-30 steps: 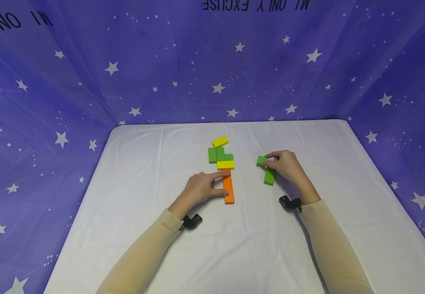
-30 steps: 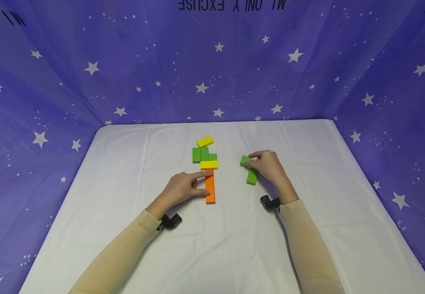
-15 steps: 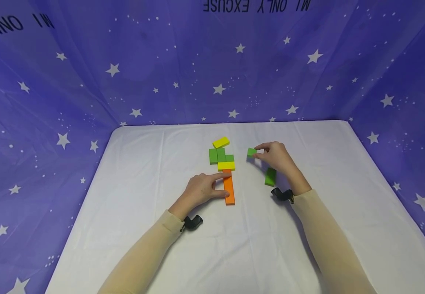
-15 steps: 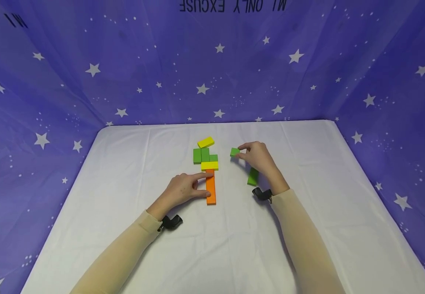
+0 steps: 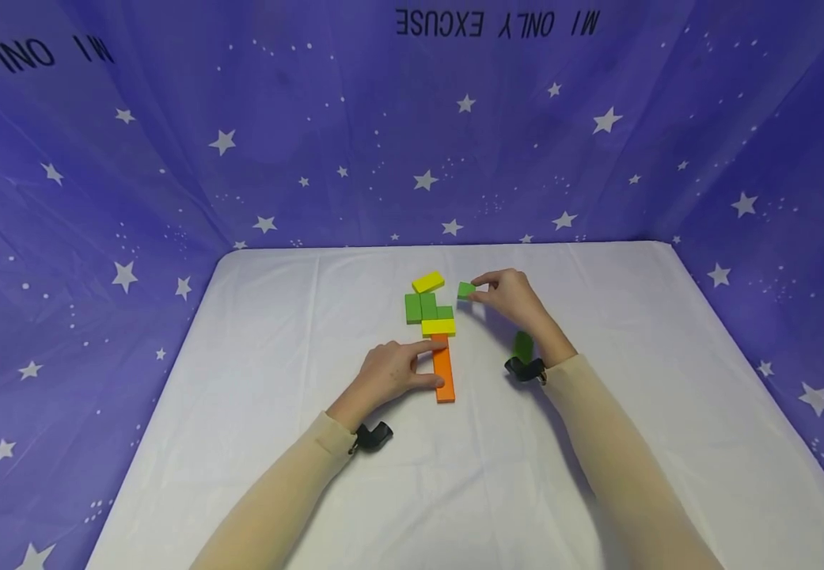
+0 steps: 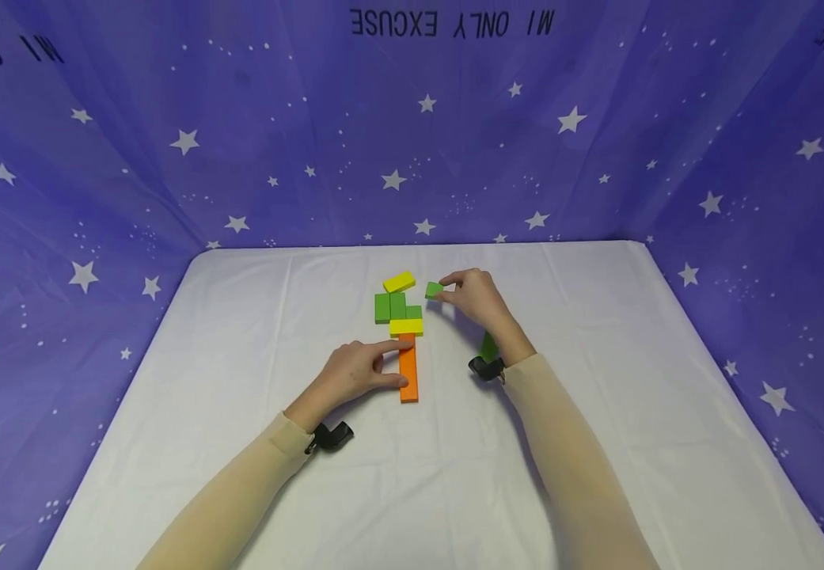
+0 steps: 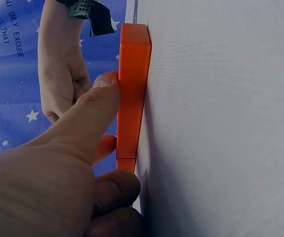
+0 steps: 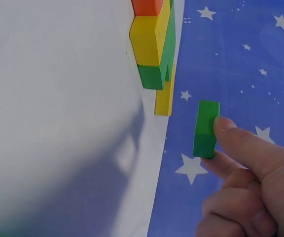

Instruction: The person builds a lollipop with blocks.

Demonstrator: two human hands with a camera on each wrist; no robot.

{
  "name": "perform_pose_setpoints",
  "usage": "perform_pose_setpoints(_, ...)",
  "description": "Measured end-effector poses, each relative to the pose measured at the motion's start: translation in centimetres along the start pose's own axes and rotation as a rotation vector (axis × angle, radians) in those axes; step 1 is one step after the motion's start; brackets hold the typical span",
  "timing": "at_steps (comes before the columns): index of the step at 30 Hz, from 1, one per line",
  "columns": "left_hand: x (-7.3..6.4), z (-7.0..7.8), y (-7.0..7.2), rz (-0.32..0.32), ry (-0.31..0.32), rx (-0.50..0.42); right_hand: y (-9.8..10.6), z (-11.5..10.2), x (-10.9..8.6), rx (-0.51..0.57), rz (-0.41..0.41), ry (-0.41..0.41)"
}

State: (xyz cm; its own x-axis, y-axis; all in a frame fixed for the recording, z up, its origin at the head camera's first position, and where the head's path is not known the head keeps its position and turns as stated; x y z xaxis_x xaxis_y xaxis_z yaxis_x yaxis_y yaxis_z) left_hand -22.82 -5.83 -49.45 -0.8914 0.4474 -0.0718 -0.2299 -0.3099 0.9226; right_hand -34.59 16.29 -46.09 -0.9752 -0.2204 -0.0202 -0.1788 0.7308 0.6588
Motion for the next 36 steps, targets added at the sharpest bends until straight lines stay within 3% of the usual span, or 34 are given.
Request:
perform_pose_setpoints(24, -0.1, -0.1, -0.1, 0.023, -0.006, 0.02, -3.4, -0.5, 2.4, -0.017, -0.096, -0.004)
perform_pose_setpoints(36, -0.1, -0.2, 0.0, 0.023, -0.004, 0.023, -3.8, -0.6, 2.7, -0.029, -0.109, 0.007)
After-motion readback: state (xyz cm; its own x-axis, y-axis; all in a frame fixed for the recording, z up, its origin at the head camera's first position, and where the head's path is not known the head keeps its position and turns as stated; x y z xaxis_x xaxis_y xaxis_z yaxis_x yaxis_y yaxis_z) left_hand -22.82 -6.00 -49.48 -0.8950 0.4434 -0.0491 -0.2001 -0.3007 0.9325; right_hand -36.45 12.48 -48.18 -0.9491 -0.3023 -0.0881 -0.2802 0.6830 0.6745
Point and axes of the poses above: each hand's wrist, its own x-axis towards the middle knuckle, its own y-axis out of the back of the hand, z = x × y, the point moved 6 cm from there along x, towards the middle knuckle, and after that the axes turned 7 degrees about x, right-handed, at the moved point
